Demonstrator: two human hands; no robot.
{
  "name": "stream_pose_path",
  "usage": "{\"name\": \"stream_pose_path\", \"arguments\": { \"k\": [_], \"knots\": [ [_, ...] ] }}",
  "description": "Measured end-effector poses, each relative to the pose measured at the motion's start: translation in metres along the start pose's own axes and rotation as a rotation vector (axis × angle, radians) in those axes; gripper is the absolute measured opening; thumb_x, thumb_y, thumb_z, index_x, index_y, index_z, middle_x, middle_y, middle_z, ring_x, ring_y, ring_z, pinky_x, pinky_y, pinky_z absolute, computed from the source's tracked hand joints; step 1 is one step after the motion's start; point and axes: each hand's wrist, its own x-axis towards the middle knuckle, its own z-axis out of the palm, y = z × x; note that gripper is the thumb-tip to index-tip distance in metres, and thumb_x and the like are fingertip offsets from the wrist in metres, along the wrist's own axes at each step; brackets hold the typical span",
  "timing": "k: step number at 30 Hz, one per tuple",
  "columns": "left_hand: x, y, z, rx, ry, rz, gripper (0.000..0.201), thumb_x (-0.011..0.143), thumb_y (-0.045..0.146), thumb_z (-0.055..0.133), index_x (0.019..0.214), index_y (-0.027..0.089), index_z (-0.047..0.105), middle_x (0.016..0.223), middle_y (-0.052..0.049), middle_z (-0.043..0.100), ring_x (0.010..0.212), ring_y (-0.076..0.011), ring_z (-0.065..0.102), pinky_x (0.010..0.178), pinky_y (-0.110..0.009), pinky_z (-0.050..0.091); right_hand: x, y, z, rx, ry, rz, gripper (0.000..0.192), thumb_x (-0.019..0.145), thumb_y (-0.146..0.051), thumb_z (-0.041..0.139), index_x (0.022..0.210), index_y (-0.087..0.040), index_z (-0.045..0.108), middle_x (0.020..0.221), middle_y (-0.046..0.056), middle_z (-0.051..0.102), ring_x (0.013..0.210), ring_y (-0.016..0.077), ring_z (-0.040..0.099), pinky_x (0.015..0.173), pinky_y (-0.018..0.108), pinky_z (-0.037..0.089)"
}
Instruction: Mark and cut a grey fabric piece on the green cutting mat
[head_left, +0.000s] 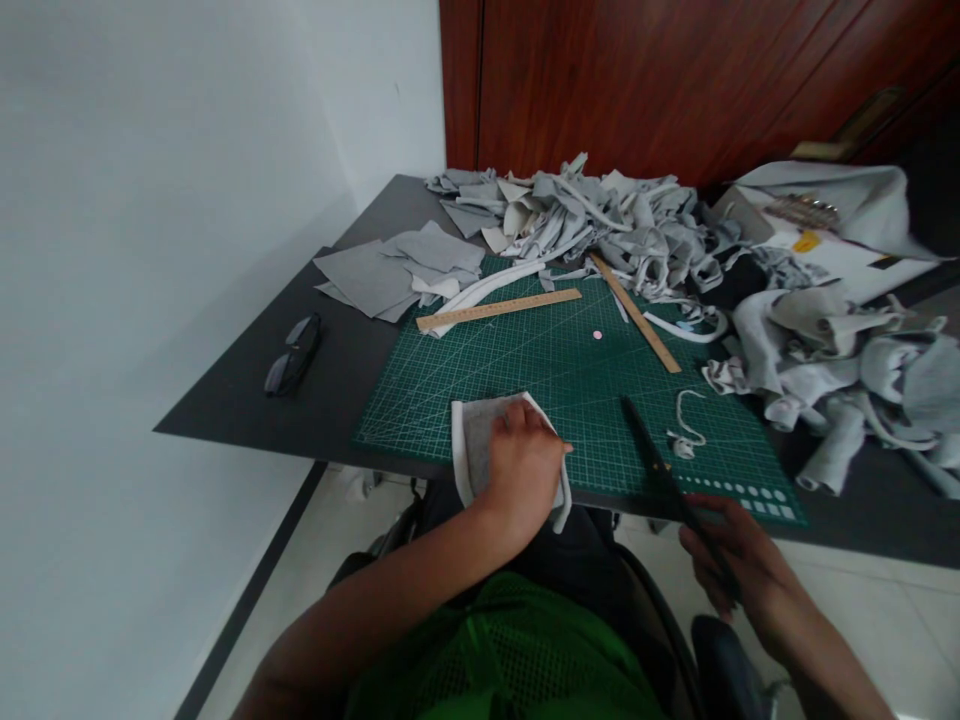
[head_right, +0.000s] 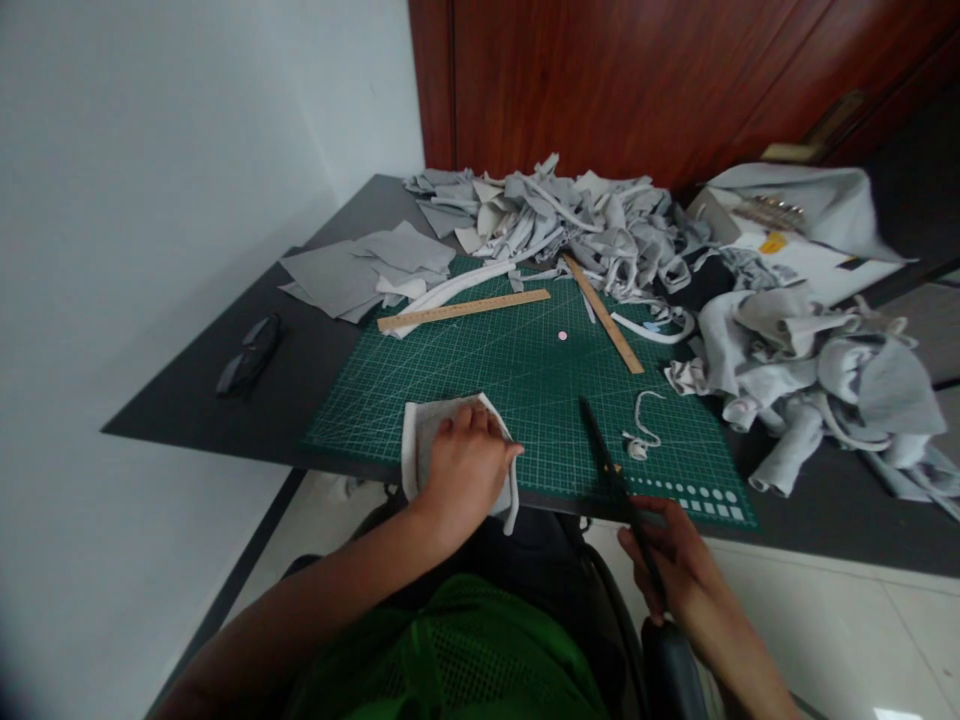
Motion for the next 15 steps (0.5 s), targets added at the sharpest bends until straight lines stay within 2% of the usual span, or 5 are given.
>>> {"name": "stream_pose_path", "arguments": {
  "k": [3, 5, 8, 10, 15],
  "knots": [
    [-0.01, 0.014, 0.009, 0.049, -0.024, -0.057, 0.059, 0.098, 0.053, 0.063, 0.135, 0.007, 0.068, 0.14, -0.027, 0.062, 0.131, -0.0499, 0.052, 0.097, -0.066, 0.049, 0.011, -0.003, -0.024, 0.001, 0.102, 0.007, 0.052, 0.079, -0.06, 0.076, 0.112, -0.026, 0.053, 0.048, -0.01, 0.048, 0.037, 0.0119, 0.039, 0.036, 0.023, 0.031],
    [-0.013, 0.016, 0.012, 0.043, -0.056, -0.061, 0.066, 0.099, 0.058, 0.059, 0.145, 0.01, 0.061, 0.15, -0.026, 0.056, 0.142, -0.0534, 0.043, 0.108, -0.073, 0.04, 0.019, -0.003, -0.039, -0.022, 0.16, 0.023, 0.058, 0.072, -0.062, 0.08, 0.11, -0.027, 0.054, 0.047, -0.01, 0.049, 0.036, 0.0124, 0.04, 0.035, 0.023, 0.032],
    [-0.015, 0.014, 0.013, -0.023, -0.08, -0.059, 0.069, 0.1, 0.061, 0.051, 0.153, 0.016, 0.054, 0.158, -0.023, 0.049, 0.15, -0.056, 0.032, 0.116, -0.08, 0.025, 0.029, -0.002, -0.053, -0.091, 0.245, 0.059, 0.066, 0.061, -0.059, 0.087, 0.109, -0.027, 0.053, 0.047, -0.01, 0.05, 0.037, 0.0149, 0.044, 0.034, 0.025, 0.034],
    [-0.016, 0.012, 0.014, -0.064, -0.073, -0.052, 0.072, 0.101, 0.064, 0.046, 0.155, 0.017, 0.051, 0.163, -0.02, 0.044, 0.153, -0.0567, 0.024, 0.118, -0.081, 0.017, 0.03, -0.001, -0.053, -0.113, 0.286, 0.049, 0.068, 0.059, -0.058, 0.088, 0.108, -0.028, 0.052, 0.05, -0.009, 0.053, 0.038, 0.0164, 0.047, 0.034, 0.026, 0.035],
    [-0.014, 0.007, 0.015, -0.125, -0.087, 0.047, 0.078, 0.1, 0.07, 0.039, 0.159, 0.018, 0.045, 0.17, -0.013, 0.035, 0.155, -0.0584, 0.012, 0.119, -0.084, 0.006, 0.021, 0.0, -0.041, -0.176, 0.29, -0.09, 0.056, 0.073, -0.061, 0.077, 0.113, -0.03, 0.053, 0.06, -0.004, 0.06, 0.042, 0.0163, 0.047, 0.036, 0.028, 0.039]
  ]
}}
